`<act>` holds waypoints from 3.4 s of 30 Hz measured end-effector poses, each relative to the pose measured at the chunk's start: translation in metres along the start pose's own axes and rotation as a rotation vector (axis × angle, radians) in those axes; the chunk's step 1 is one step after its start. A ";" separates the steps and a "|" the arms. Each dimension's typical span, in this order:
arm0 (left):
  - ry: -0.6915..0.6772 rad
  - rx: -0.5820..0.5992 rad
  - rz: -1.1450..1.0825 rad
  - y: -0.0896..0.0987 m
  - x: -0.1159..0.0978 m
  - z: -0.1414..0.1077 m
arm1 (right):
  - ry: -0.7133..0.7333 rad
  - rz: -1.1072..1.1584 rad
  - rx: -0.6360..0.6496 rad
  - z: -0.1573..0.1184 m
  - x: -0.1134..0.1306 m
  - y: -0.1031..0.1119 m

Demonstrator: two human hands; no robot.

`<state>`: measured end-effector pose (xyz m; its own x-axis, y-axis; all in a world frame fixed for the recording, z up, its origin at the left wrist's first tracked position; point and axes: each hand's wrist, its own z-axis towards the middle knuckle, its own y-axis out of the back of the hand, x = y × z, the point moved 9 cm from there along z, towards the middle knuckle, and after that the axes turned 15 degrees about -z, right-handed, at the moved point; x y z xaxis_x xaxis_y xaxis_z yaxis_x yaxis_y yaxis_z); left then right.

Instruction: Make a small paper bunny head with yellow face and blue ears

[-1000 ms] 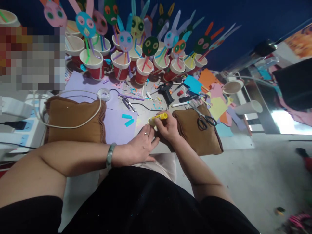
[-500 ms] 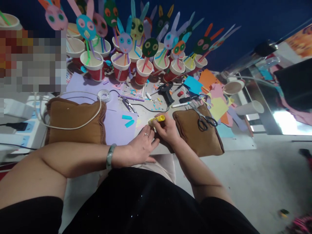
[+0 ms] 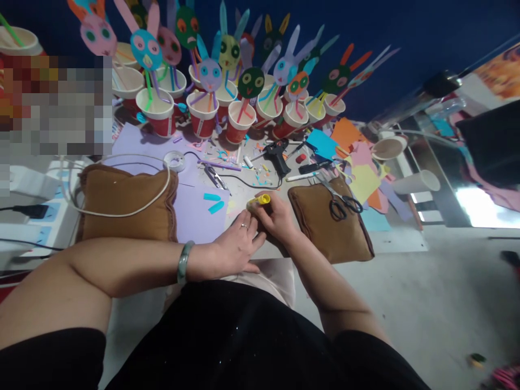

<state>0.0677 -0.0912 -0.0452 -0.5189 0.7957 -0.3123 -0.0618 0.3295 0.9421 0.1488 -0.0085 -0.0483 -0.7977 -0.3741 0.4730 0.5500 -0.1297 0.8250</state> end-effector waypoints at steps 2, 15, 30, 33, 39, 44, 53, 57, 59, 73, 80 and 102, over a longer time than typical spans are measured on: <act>0.000 0.010 0.009 -0.001 0.000 0.000 | 0.006 -0.002 -0.027 0.000 -0.001 0.001; 0.003 -0.001 0.024 -0.004 0.001 -0.001 | 0.013 -0.001 -0.006 -0.001 0.000 0.000; 0.013 0.057 0.038 -0.001 0.001 0.001 | -0.167 0.188 -0.204 -0.002 -0.020 0.015; 0.008 0.090 0.053 -0.004 0.001 0.000 | -0.273 0.365 -0.360 -0.003 -0.037 0.027; -0.007 0.042 0.053 -0.002 0.001 -0.002 | -0.355 0.531 -0.343 -0.003 -0.050 0.027; -0.005 0.059 0.058 0.001 0.001 -0.002 | -0.189 0.224 -0.235 -0.005 -0.027 0.029; -0.009 0.010 0.033 0.003 0.002 -0.001 | -0.038 0.000 -0.158 -0.005 -0.015 0.027; 0.017 0.013 0.004 0.002 0.005 0.000 | 0.016 -0.038 -0.081 -0.005 -0.011 0.019; 0.033 0.031 -0.008 0.002 0.006 0.000 | 0.021 -0.059 -0.056 -0.004 -0.011 0.017; 0.026 0.069 -0.002 0.005 0.005 -0.001 | -0.018 0.006 -0.036 -0.005 -0.011 0.018; 0.042 0.093 -0.025 -0.001 0.007 0.000 | -0.142 0.051 -0.129 -0.005 -0.025 0.022; 0.032 0.053 -0.032 0.002 0.007 -0.001 | -0.035 -0.033 -0.077 -0.003 -0.012 0.019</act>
<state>0.0634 -0.0851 -0.0455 -0.5443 0.7682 -0.3371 -0.0339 0.3814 0.9238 0.1693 -0.0095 -0.0394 -0.8233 -0.3364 0.4572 0.5393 -0.2120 0.8150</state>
